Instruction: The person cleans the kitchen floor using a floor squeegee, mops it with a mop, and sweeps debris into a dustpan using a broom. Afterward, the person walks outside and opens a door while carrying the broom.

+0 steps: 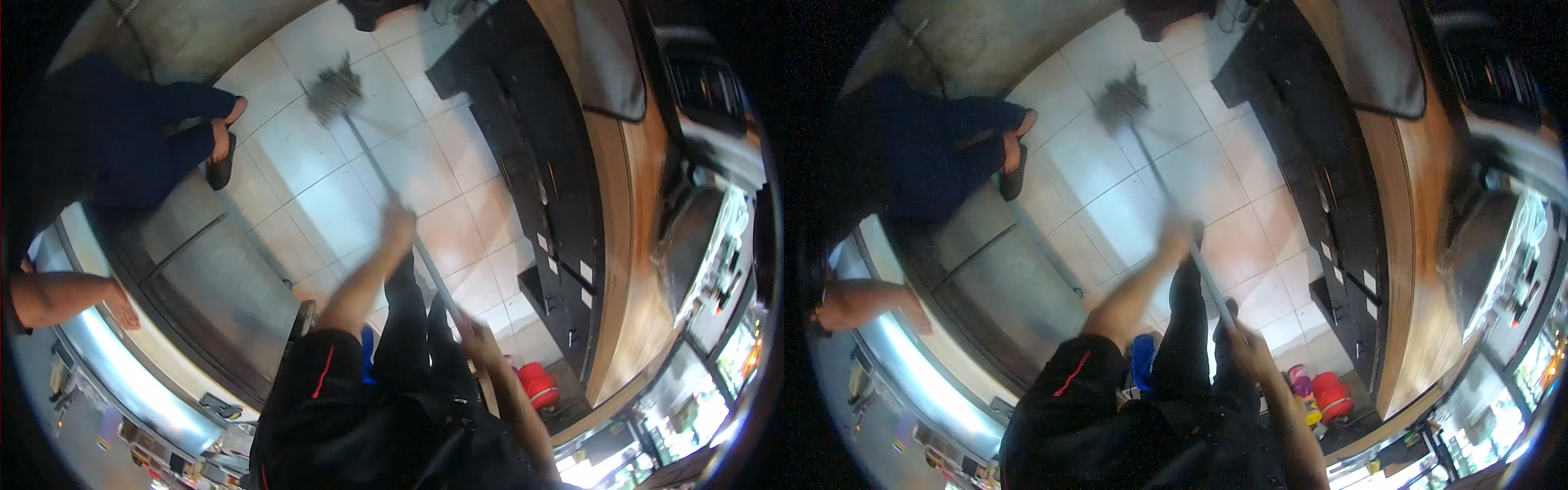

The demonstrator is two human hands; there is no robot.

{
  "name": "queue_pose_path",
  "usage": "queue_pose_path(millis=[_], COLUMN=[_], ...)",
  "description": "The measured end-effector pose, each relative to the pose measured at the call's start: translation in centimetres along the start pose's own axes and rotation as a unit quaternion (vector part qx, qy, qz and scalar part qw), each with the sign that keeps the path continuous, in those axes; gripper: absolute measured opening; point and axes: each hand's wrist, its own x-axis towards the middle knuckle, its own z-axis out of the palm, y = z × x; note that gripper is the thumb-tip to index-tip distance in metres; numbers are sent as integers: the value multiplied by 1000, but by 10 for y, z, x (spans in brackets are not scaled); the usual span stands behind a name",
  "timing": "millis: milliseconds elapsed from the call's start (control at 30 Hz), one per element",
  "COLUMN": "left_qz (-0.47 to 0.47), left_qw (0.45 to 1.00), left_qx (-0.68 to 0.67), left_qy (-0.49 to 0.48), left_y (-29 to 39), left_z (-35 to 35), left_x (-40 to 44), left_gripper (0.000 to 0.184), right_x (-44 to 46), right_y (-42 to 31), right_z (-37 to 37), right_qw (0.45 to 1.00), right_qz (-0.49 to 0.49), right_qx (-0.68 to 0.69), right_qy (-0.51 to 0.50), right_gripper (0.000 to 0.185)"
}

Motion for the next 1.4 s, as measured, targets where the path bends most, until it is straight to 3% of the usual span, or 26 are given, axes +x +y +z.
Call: queue_pose_path(millis=[33, 67, 133, 167, 200, 267, 300, 333, 367, 400, 533, 600, 700, 767, 833, 867, 933, 1000, 1033, 1100, 1133, 1167, 1233, 1267, 1300, 1400], left_qz=[164, 65, 152, 156, 139, 176, 121, 145, 163, 182, 99, 93, -22, -45, -63, -62, -114, -102, -52, -84, -94, -115, -122, -157, -191, -223], left_qw=[951, 974, 937, 937, 943, 955, 983, 970, 948, 955, 956, 965, 996, 992, 998, 989, 991, 993, 989, 992, 989, 984, 971, 966, 965, 962], left_qx=[261, 168, 206, 176, 189, 205, 109, 192, 273, 236, 260, 227, 58, 119, 27, 111, 38, 54, 137, 72, 37, 54, 158, 72, 53, 70], left_qy=[-29, -140, -238, -258, -237, -126, -82, -40, 5, 10, 89, 94, 68, -25, -9, -76, -52, -26, -29, 64, 112, 124, 129, 192, 171, 144], left_y=[-76, 19, 10, 14, 12, -14, -15, -21, -27, -59, -114, -112, -134, -104, -65, -54, -50, -62, -76, -127, -152, -164, -189, -183, -182, -198], left_z=[71, 15, 63, 74, 90, 108, 90, 60, 30, 7, -95, -116, -59, -34, -20, -12, 0, 6, 5, 25, 36, 19, -8, -29, -28, 55], left_x=[-41, -96, -179, -201, -216, -204, -179, -140, -101, -46, 90, 82, 17, -66, -147, -175, -201, -205, -199, -164, -147, -135, -124, -137, -153, -203], left_gripper=[66, 71, 39, 36, 37, 26, 26, 27, 29, 35, 14, 14, 26, 27, 20, 18, 20, 23, 24, 22, 21, 19, 16, 16, 16, 26], right_x=[-37, -71, -140, -164, -167, -153, -121, -88, -50, -12, 77, 74, 39, -3, -48, -66, -86, -67, -52, -30, -14, 20, 55, 46, 37, 10], right_y=[30, 67, 141, 119, 95, 54, 78, 102, 48, -11, -135, -152, -89, -58, -46, -41, -26, -5, -11, -32, -54, -48, -45, -61, -63, -18], right_z=[-5, -10, -21, -29, -33, -37, -43, -50, -34, -17, 45, 64, 43, 18, 0, -9, -24, -32, -28, -22, -3, 3, 29, 51, 65, 39], right_qw=[999, 998, 994, 992, 991, 965, 986, 972, 974, 971, 986, 993, 987, 980, 965, 951, 886, 871, 820, 829, 882, 846, 787, 799, 791, 720], right_qz=[51, 49, 49, 55, 55, 247, 83, -86, -27, 33, 19, 20, 6, -5, -13, -39, -142, -182, -301, -283, -154, -295, -426, -295, -164, -281], right_qx=[8, -18, -72, -85, -92, -74, -145, -216, -226, -237, -155, -94, -154, -197, -257, -302, -432, -450, -479, -468, -432, -423, -407, -493, -567, -607], right_qy=[-5, 21, 73, 78, 83, 55, 23, 12, 9, 3, -51, -68, -34, -28, -42, -58, -94, -71, -89, -116, -111, -136, -183, -178, -161, -185], right_gripper=[45, 44, 42, 42, 42, 43, 44, 44, 42, 40, 43, 44, 41, 36, 32, 30, 32, 32, 30, 31, 31, 33, 35, 36, 38, 39])
